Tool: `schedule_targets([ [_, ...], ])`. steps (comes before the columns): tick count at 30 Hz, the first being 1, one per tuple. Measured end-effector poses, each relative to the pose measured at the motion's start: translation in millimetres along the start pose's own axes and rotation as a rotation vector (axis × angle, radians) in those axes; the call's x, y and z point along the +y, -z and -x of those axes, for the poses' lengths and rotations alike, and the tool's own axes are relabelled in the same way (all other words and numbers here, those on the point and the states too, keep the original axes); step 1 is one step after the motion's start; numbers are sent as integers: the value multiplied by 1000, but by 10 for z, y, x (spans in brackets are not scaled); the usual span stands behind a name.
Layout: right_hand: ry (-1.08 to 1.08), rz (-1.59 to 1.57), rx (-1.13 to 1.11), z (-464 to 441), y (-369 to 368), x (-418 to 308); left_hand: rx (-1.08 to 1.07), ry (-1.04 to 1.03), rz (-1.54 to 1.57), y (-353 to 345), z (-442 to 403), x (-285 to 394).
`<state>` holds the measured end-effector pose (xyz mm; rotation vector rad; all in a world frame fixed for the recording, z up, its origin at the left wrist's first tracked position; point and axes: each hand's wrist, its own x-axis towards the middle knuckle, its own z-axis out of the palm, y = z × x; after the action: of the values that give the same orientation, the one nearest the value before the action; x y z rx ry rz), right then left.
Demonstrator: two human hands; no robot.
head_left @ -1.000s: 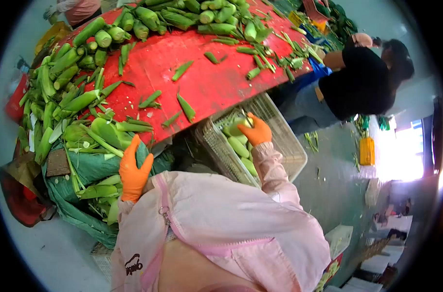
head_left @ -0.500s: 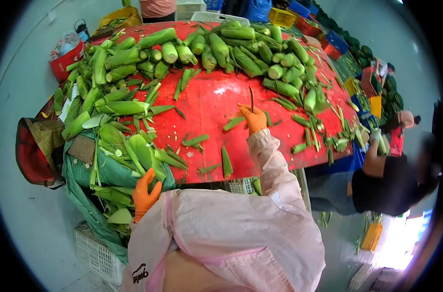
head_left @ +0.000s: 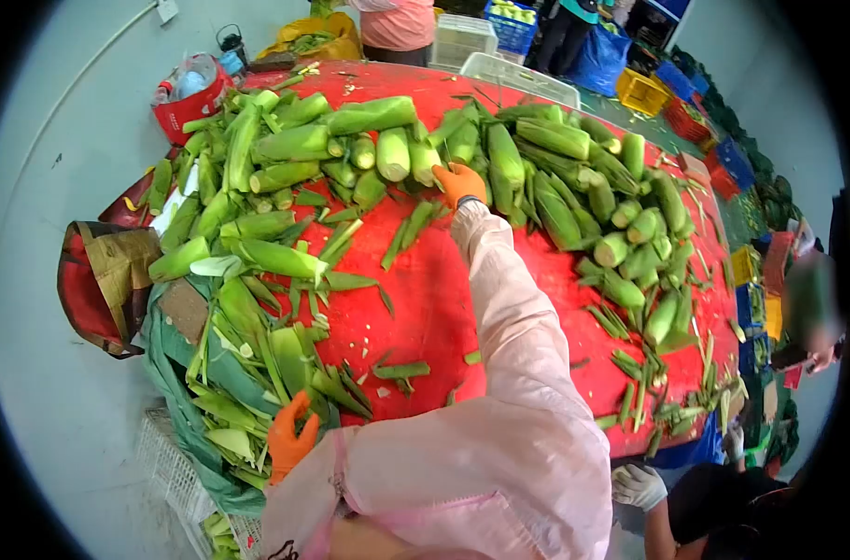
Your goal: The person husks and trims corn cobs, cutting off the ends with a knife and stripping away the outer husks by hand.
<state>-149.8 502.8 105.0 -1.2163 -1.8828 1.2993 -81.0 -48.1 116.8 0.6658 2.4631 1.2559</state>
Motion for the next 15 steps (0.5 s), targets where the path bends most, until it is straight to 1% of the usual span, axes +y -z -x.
schedule_targets([
  [1, -77, 108, 0, -44, -68, -137, 17, 5, -12, -3, 5, -6],
  [2, -138, 66, -34, -154, -161, -164, 16, 30, 3, -4, 30, -31],
  [3, -55, 185, 2, -389, -314, -84, 16, 56, 18, -1, 53, -48],
  [4, -36, 339, -41, -585, -402, 24, 10, 67, -3, 21, 71, -19],
  [5, -12, 493, -79, -571, -398, -105, 30, 71, -12, 32, 77, -5],
  [6, -50, 457, -75, -535, -433, -150, 30, 110, -15, 40, 92, 5],
  [7, -14, 440, -54, -761, -599, 114, 28, 148, -17, 43, 108, 1],
  [9, -129, 65, -289, -628, -474, -2, 27, 142, -29, 37, 106, -54],
  [10, -122, 38, -274, -665, -509, 113, 32, 143, -37, 23, 95, -62],
  [11, -157, -68, -249, -518, -466, 87, 32, 139, -43, 3, 75, -65],
  [13, -259, -55, -233, -351, -435, 210, -1, 99, -71, 9, -27, 11],
  [15, -310, -429, -277, 209, -261, 203, -33, 65, -94, 17, -122, 116],
])
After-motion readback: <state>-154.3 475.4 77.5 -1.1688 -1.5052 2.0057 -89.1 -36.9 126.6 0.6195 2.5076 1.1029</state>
